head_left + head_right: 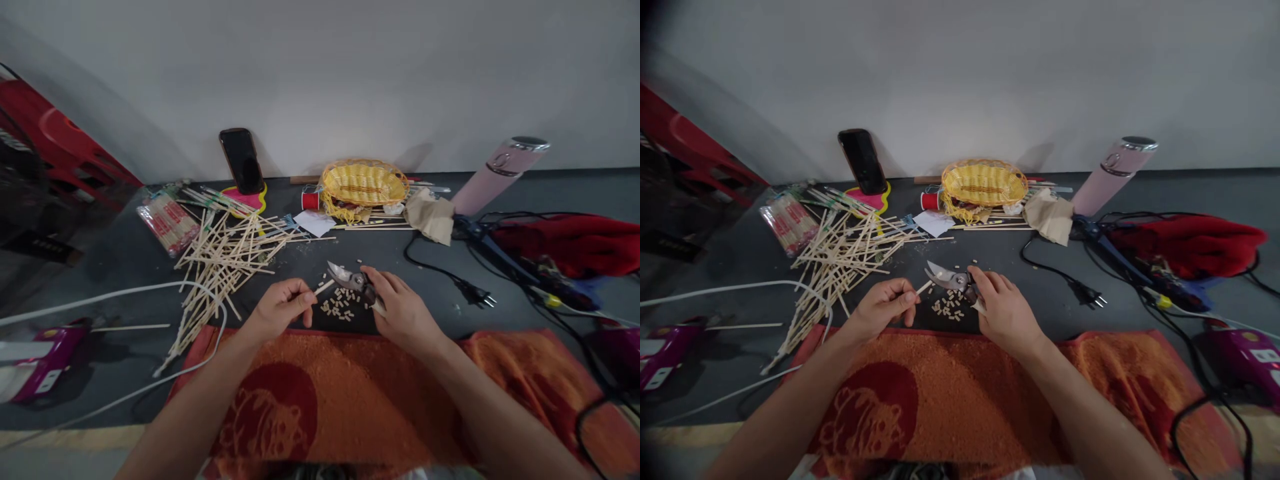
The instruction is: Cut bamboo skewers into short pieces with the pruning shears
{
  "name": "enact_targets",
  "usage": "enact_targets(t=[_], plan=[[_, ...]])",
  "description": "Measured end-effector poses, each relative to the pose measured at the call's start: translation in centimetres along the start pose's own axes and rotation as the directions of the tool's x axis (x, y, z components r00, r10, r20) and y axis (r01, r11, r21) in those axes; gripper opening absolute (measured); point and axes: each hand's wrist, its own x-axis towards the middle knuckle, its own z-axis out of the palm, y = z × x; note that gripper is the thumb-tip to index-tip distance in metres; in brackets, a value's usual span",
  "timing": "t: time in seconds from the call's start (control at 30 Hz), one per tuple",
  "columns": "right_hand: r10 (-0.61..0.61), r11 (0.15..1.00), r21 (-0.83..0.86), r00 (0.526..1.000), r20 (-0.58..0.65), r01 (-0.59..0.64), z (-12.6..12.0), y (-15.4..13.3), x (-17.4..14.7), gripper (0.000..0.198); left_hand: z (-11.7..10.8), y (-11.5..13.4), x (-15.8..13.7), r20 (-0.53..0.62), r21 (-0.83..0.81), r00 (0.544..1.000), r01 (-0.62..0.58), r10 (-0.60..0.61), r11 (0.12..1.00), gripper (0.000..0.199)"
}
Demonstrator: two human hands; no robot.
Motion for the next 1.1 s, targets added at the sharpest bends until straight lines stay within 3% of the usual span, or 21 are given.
enact_targets(t=[0.17, 0.4, 0.53, 0.83, 0.97, 1.1], plan=[[0.013, 0.999, -0.03, 1.0, 0.022, -0.013, 0.0, 0.0, 0.1, 0.058, 0.3, -0.4, 0.1, -0.049, 0.03, 0.999, -0.022, 0.024, 0.999, 0.03], [0.033, 0.999, -0.03, 0.999, 0.036, -0.032, 0.2, 0.3, 0.1, 0.061, 1.2, -0.8, -0.1, -0.23, 0.284, 0.958, -0.104, 0.173, 0.953, 0.02], [0.017, 1.0, -0.009, 0.998, 0.06, -0.016, 0.1, 0.4, -0.1, 0.067, 0.8, -0.4, -0.2, -0.16, 0.213, 0.976, -0.111, 0.147, 0.971, 0.021], [-0.015, 1.0, 0.004, 0.999, 0.041, 0.015, 0.0, 0.4, 0.0, 0.065, -0.2, -0.4, -0.1, 0.045, -0.137, 0.998, 0.046, -0.04, 0.99, 0.026], [-0.023, 1.0, -0.016, 0.999, 0.048, 0.024, -0.1, 0.1, -0.1, 0.061, -0.2, -0.3, -0.1, 0.049, -0.164, 0.997, 0.06, -0.053, 0.985, 0.026], [0.001, 0.999, -0.034, 0.998, 0.057, 0.001, -0.1, -0.1, 0.0, 0.057, 0.0, -0.3, 0.1, -0.014, -0.09, 1.0, 0.021, -0.023, 0.996, 0.026]])
